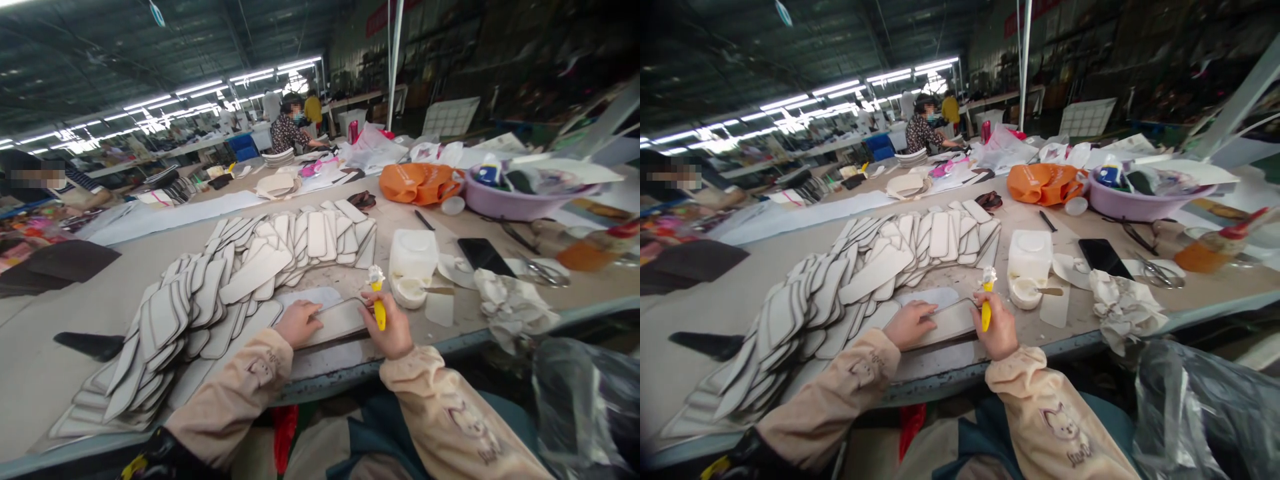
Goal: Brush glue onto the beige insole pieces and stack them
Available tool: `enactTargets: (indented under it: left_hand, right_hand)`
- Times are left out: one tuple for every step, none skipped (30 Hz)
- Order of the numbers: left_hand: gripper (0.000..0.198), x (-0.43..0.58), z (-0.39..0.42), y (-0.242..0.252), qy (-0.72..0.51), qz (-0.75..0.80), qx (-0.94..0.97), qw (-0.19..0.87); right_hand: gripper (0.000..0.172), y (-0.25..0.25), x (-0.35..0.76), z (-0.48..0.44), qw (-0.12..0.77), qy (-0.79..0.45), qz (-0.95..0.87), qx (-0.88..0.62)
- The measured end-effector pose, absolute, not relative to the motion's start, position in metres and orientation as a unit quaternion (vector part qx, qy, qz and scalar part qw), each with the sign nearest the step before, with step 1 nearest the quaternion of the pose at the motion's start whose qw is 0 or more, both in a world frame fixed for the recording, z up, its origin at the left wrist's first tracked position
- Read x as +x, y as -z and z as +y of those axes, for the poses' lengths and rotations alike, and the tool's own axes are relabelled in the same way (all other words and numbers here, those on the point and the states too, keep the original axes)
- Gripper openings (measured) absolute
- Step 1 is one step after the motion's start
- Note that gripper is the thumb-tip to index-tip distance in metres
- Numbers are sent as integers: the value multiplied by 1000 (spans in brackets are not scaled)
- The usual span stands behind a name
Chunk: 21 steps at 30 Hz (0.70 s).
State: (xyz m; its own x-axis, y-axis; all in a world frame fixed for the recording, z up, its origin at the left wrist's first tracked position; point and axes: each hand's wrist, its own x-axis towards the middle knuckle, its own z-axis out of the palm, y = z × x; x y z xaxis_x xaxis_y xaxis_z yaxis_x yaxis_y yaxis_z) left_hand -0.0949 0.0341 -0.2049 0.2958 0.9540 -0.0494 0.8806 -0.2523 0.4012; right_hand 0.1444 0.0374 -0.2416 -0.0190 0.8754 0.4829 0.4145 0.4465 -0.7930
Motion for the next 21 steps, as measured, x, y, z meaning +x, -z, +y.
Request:
enactTargets:
  left_hand:
    - [40, -95, 34, 203, -111, 587, 779, 190]
    - [38, -95, 34, 201, -122, 591, 772, 201]
    - [34, -96, 33, 198, -135, 595, 763, 213]
    - [29, -97, 33, 193, -151, 601, 751, 228]
    - [23, -97, 31, 188, -169, 607, 735, 250]
    - [20, -98, 30, 182, -186, 611, 716, 281]
    - [18, -99, 27, 175, -199, 612, 696, 319]
    - [19, -100, 24, 169, -208, 610, 674, 360]
    - [20, -101, 20, 162, -215, 606, 653, 401]
    - [21, -102, 16, 157, -224, 600, 632, 436]
    - [22, -102, 11, 153, -237, 596, 610, 465]
    - [23, -102, 6, 150, -254, 592, 587, 490]
    - [24, -101, 0, 149, -273, 589, 562, 513]
    - [25, -100, -5, 149, -292, 586, 536, 533]
    - [26, -98, -11, 151, -308, 583, 512, 551]
    - [27, -96, -16, 154, -323, 580, 490, 565]
    - [28, -93, -21, 158, -338, 577, 469, 576]
    - [28, -90, -26, 163, -355, 573, 451, 585]
    - [28, -86, -31, 167, -371, 569, 434, 592]
    - [28, -83, -35, 170, -385, 563, 418, 600]
    - [29, -79, -39, 174, -398, 555, 403, 609]
  right_hand:
    - [23, 239, 144, 37, 533, -257, -661, -461]
    - [25, 236, 143, 38, 552, -287, -645, -444]
    - [26, 232, 142, 38, 569, -312, -630, -427]
    - [28, 229, 141, 39, 585, -331, -617, -410]
    - [29, 225, 140, 40, 597, -346, -605, -396]
    - [30, 222, 139, 42, 606, -357, -596, -387]
    - [32, 218, 139, 43, 612, -367, -587, -382]
    - [34, 215, 138, 44, 615, -378, -579, -380]
    - [36, 213, 137, 44, 614, -393, -570, -379]
    - [39, 211, 137, 45, 611, -409, -561, -380]
    - [40, 209, 135, 45, 609, -426, -550, -381]
    - [40, 208, 134, 45, 608, -443, -539, -379]
    - [39, 208, 132, 45, 609, -455, -528, -378]
    - [38, 207, 131, 45, 612, -460, -520, -378]
    - [37, 207, 129, 44, 616, -458, -515, -381]
    - [37, 207, 127, 44, 620, -452, -513, -385]
    - [37, 206, 125, 43, 622, -443, -513, -391]
    - [37, 205, 124, 42, 623, -434, -515, -397]
    - [36, 204, 123, 40, 624, -429, -516, -401]
    - [36, 203, 122, 39, 624, -427, -517, -401]
    - [35, 202, 122, 38, 625, -430, -517, -398]
